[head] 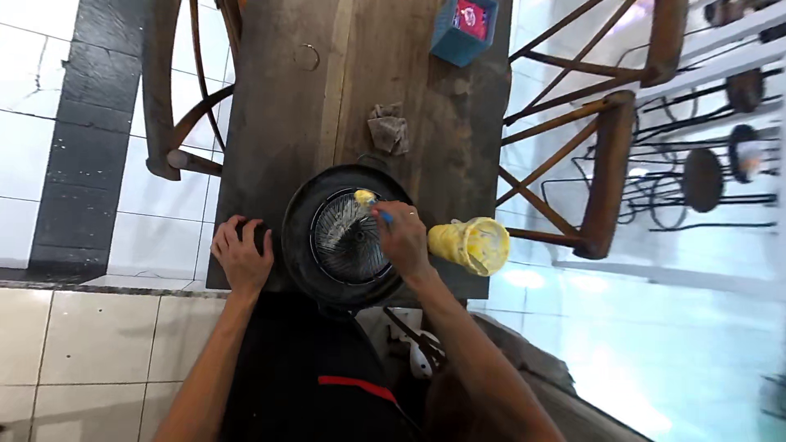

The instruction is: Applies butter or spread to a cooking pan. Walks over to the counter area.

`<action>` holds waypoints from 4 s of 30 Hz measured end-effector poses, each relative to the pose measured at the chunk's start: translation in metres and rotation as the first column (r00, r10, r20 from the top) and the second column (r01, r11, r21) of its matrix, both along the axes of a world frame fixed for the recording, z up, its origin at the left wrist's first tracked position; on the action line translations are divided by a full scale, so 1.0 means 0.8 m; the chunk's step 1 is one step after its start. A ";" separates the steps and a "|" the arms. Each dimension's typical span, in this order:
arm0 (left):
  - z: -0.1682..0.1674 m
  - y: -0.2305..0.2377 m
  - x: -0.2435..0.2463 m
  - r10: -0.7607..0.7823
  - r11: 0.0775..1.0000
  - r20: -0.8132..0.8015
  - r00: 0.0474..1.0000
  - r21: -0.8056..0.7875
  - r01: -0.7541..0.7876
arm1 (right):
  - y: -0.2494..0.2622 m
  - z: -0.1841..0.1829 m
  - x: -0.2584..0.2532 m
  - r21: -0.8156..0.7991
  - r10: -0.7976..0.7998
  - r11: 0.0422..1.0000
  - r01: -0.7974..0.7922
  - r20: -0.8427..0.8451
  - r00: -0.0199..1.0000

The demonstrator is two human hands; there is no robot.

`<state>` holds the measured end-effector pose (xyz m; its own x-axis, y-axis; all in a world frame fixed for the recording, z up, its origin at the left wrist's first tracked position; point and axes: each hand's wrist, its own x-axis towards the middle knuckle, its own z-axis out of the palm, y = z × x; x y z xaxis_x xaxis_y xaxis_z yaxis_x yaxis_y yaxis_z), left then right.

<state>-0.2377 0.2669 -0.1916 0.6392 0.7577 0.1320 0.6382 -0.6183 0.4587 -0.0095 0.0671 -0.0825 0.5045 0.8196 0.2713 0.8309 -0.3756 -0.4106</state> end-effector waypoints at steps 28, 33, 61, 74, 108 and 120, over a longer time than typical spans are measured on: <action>-0.010 -0.045 0.004 -0.192 0.973 0.184 0.964 -0.092 0.211 | 0.073 0.010 -0.005 0.018 0.319 0.947 -0.321 -0.174 0.932; -0.010 -0.044 0.003 -0.169 0.973 0.199 0.965 -0.120 0.195 | 0.035 0.008 0.055 0.021 -0.297 0.945 0.326 -0.363 0.883; -0.008 -0.044 0.008 -0.112 0.981 0.215 0.970 -0.129 0.142 | 0.056 0.025 -0.008 -0.252 0.230 0.938 -0.236 -0.053 0.972; -0.007 -0.044 0.013 -0.111 0.980 0.208 0.972 -0.141 0.142 | 0.046 0.008 0.019 0.057 0.198 0.979 -0.197 -0.519 0.832; -0.009 -0.040 0.013 -0.094 0.975 0.215 0.972 -0.179 0.134 | -0.049 0.015 -0.075 -0.071 0.432 0.890 -0.450 -0.182 0.883; -0.007 -0.039 0.017 -0.102 0.980 0.200 0.975 -0.149 0.133 | -0.066 0.003 -0.090 -0.027 0.201 0.979 -0.204 -0.100 0.975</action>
